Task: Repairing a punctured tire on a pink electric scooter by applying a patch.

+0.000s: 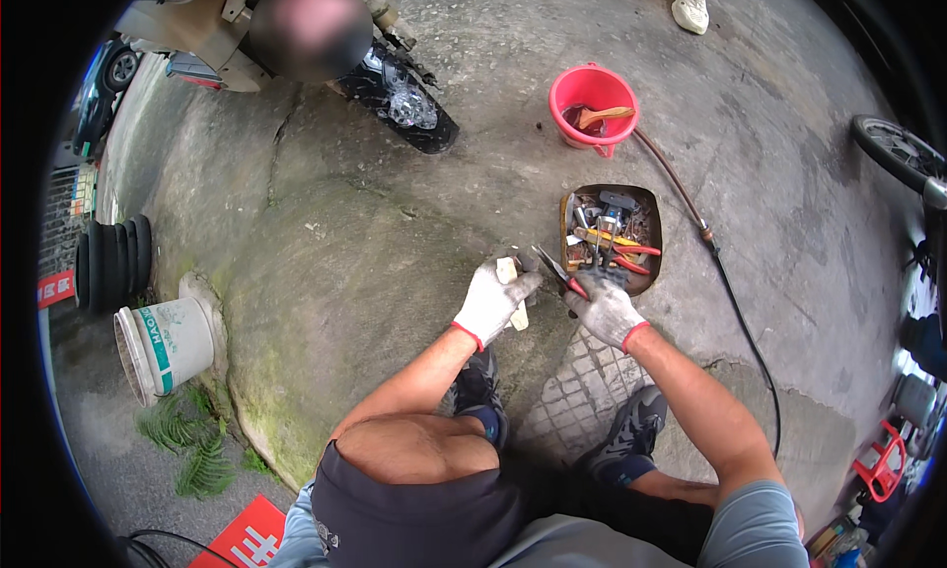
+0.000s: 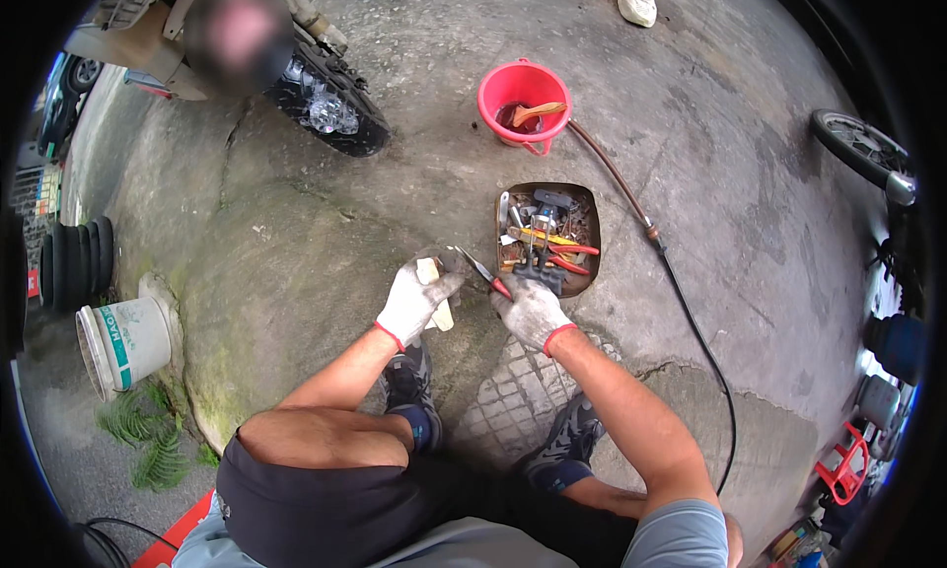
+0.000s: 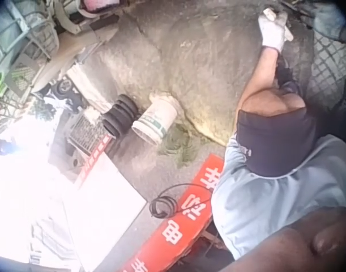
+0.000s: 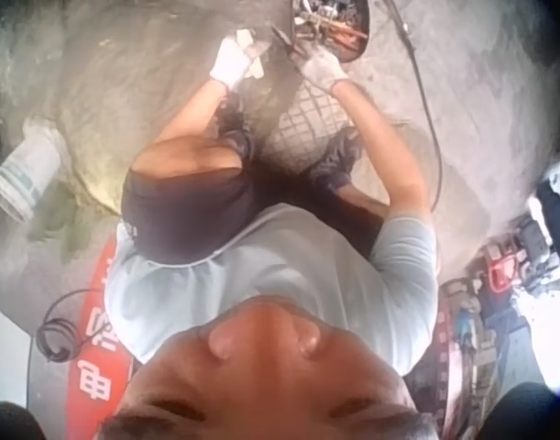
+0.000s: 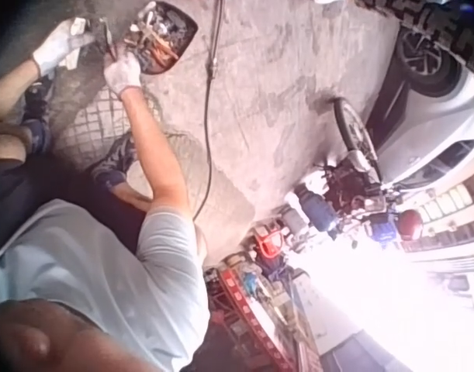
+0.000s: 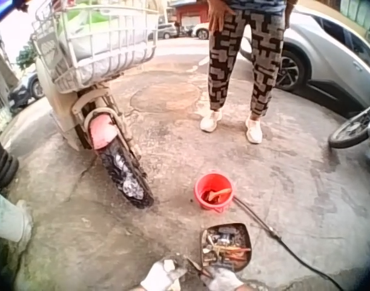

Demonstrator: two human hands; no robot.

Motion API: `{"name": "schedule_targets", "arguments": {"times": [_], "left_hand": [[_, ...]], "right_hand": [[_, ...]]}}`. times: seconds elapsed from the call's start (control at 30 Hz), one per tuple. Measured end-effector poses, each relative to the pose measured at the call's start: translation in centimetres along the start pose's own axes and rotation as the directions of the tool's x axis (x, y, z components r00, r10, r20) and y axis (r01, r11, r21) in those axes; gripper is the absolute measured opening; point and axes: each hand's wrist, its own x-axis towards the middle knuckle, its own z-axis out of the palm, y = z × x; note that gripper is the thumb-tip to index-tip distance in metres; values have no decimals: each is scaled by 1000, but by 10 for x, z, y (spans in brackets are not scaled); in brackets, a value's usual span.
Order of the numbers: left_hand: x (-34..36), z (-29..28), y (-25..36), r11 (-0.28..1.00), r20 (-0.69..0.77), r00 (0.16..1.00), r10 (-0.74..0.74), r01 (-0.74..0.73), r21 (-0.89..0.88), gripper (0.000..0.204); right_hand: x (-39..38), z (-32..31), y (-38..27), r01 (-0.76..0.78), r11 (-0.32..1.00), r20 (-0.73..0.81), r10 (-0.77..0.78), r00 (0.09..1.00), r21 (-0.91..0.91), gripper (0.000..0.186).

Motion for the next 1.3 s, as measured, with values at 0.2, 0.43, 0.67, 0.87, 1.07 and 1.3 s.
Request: {"name": "schedule_targets", "arguments": {"times": [0.2, 0.43, 0.67, 0.87, 1.07, 1.3], "left_hand": [[-1, -2, 1, 995, 70, 996, -54, 48, 82, 20], [-1, -1, 0, 991, 64, 996, -55, 47, 124, 21], [-4, 6, 4, 999, -3, 1000, -31, 31, -10, 9], [-3, 7, 6, 997, -22, 999, 30, -28, 77, 7], [5, 3, -11, 957, -84, 993, 86, -59, 284, 14], [13, 11, -15, 964, -85, 995, 43, -18, 267, 22]], "right_hand": [[-2, 1, -9, 34, 999, -36, -33, 999, 13, 29], [-1, -7, -17, 1, 997, 19, 1, 1000, -75, 30], [-3, 3, -12, 143, 985, 30, -141, 990, -91, 29], [-4, 11, -22, 59, 998, 25, -58, 998, -31, 25], [-5, 31, -11, 177, 968, -38, -186, 982, -178, 25], [-1, 37, 1, 17, 1000, -123, -16, 992, 8, 37]]}}
